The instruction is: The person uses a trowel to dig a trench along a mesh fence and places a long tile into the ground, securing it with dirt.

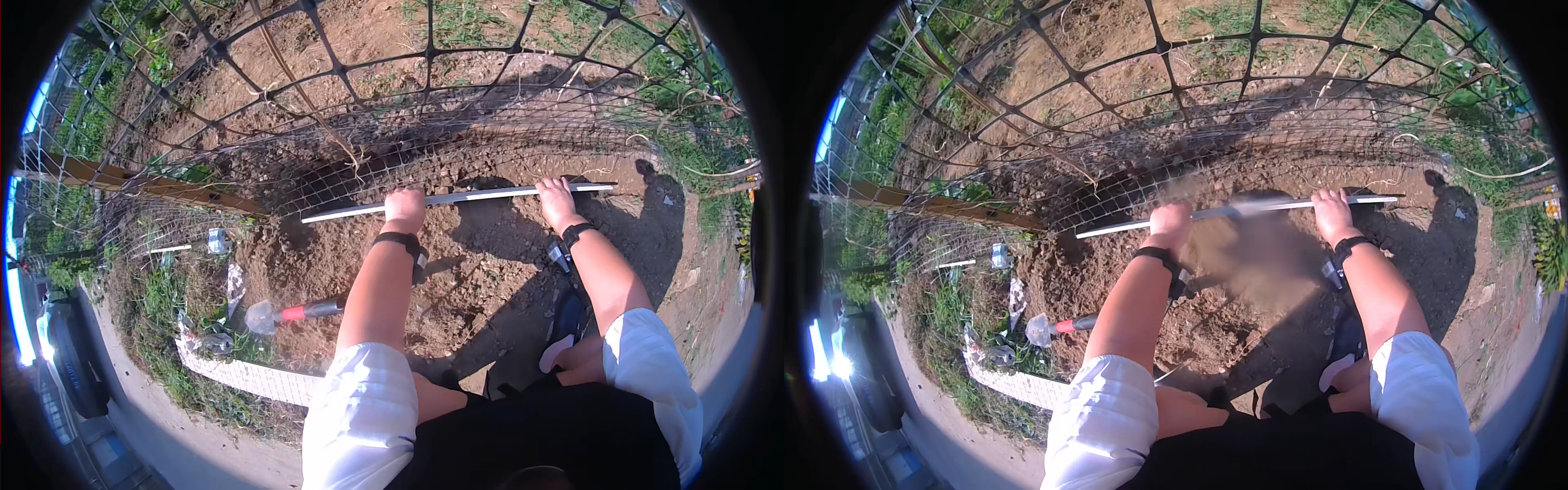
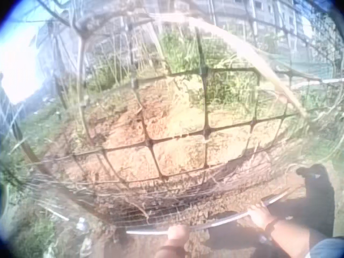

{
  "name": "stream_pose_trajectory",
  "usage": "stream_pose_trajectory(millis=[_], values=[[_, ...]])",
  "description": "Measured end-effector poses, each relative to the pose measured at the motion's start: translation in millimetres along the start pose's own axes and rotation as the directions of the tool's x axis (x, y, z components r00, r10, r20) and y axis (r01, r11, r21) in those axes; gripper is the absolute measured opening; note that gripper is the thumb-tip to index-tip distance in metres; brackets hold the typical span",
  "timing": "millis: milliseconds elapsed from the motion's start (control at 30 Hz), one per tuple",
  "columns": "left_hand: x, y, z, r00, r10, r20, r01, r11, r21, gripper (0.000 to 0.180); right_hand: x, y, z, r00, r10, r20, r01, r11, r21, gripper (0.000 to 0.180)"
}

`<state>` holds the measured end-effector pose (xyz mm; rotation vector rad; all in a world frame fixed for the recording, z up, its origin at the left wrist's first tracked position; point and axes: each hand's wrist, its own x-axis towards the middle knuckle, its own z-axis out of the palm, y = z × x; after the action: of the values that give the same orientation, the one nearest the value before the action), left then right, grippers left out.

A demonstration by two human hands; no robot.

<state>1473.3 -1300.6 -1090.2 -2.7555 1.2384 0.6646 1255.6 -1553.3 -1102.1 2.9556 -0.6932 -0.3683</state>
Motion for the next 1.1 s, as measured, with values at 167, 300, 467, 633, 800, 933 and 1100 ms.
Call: stream_pose_trajectory(millis=[167,300,467,633,800,933,1100], values=[[-1,-3,4,0.993,0.114,0.041,-0.116,0.992,0.055,0.018,9,-6,-2,0.991,-0.054,-0.121,0.061,0.997,0.051,0.018],[-1,-4,9,0.994,0.089,-0.066,-0.085,0.994,0.061,0.019,21,-9,-10,0.994,-0.101,-0.048,0.105,0.991,0.086,0.02],[11,-5,16,0.993,0.064,-0.095,-0.068,0.997,-0.044,0.022,36,-13,-12,0.991,-0.125,-0.038,0.128,0.988,0.09,0.012],[18,-16,20,0.998,-0.032,-0.059,0.029,0.998,-0.051,0.021,44,-16,-15,0.98,-0.176,0.094,0.159,0.973,0.164,0.007],[21,-27,11,0.996,0.088,0.026,-0.088,0.996,-0.019,0.019,47,-11,-33,0.96,-0.237,0.145,0.23,0.971,0.066,0.008],[18,-28,-7,0.992,0.126,0.005,-0.126,0.989,0.08,0.018,44,-4,-56,0.932,-0.337,0.135,0.296,0.921,0.253,0.006],[15,-26,-21,0.987,0.157,0.028,-0.16,0.982,0.102,0.018,48,0,-58,0.93,-0.312,0.196,0.266,0.936,0.229,0.008]])
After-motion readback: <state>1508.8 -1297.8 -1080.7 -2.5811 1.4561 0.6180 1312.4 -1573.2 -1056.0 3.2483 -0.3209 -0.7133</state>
